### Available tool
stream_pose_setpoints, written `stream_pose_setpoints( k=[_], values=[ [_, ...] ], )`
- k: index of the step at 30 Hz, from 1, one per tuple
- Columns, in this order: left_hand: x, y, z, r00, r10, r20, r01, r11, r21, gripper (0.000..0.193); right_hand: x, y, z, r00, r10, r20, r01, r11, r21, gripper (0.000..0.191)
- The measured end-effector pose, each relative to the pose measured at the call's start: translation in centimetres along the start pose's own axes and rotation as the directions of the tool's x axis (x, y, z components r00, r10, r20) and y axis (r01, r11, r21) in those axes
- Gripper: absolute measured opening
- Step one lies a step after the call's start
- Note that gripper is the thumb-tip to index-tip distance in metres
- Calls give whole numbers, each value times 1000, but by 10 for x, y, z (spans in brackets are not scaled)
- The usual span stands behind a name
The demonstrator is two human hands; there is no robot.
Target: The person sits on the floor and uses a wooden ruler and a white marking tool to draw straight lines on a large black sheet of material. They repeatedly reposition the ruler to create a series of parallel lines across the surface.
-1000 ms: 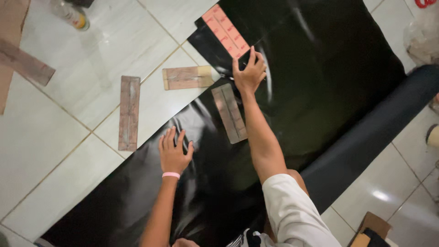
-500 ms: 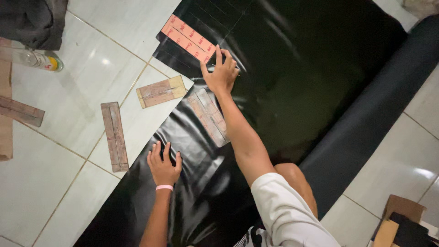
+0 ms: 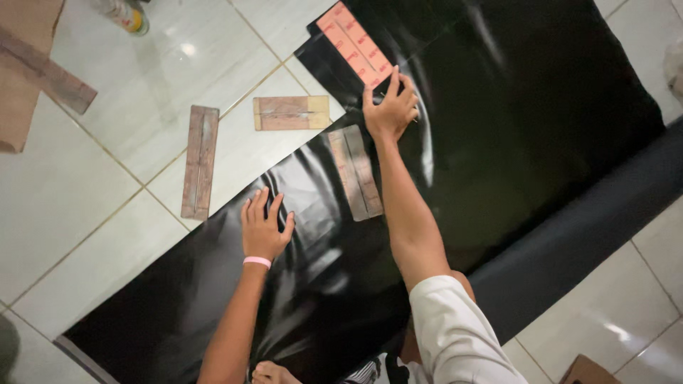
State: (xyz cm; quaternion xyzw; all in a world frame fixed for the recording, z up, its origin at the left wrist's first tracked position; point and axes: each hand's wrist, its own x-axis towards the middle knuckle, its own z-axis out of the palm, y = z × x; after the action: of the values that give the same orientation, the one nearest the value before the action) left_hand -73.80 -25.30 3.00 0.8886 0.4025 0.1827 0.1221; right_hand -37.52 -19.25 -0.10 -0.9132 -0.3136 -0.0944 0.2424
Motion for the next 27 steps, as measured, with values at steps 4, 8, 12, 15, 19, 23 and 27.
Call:
stream_pose_setpoints(
  k=[4,8,12,15,19,23,27],
  values=[
    [0,0,-2,999,-19,29,20,1000,-14,48,2,-3,0,998,40,38,-40,999,-8,71],
    [1,-2,-2,1000,-13,20,14,1000,-19,49,3,-3,0,997,57,56,-56,998,-9,71],
    [2,-3,-2,999,-26,28,26,999,-25,50,2,-4,0,999,20,34,-20,1000,-20,72],
    [2,-3,-3,999,-26,35,27,999,-33,50,2,-5,-1,999,28,45,-27,999,-23,73],
    [3,-5,-4,999,-22,36,23,999,-37,51,3,-4,1,996,41,80,-39,999,-25,73],
    [2,-6,-2,999,-23,23,24,999,-49,50,5,-1,4,993,48,104,-46,999,-26,73],
    [0,-9,0,999,-28,19,29,998,-54,50,3,0,2,995,21,93,-20,1000,-7,76]
  ],
)
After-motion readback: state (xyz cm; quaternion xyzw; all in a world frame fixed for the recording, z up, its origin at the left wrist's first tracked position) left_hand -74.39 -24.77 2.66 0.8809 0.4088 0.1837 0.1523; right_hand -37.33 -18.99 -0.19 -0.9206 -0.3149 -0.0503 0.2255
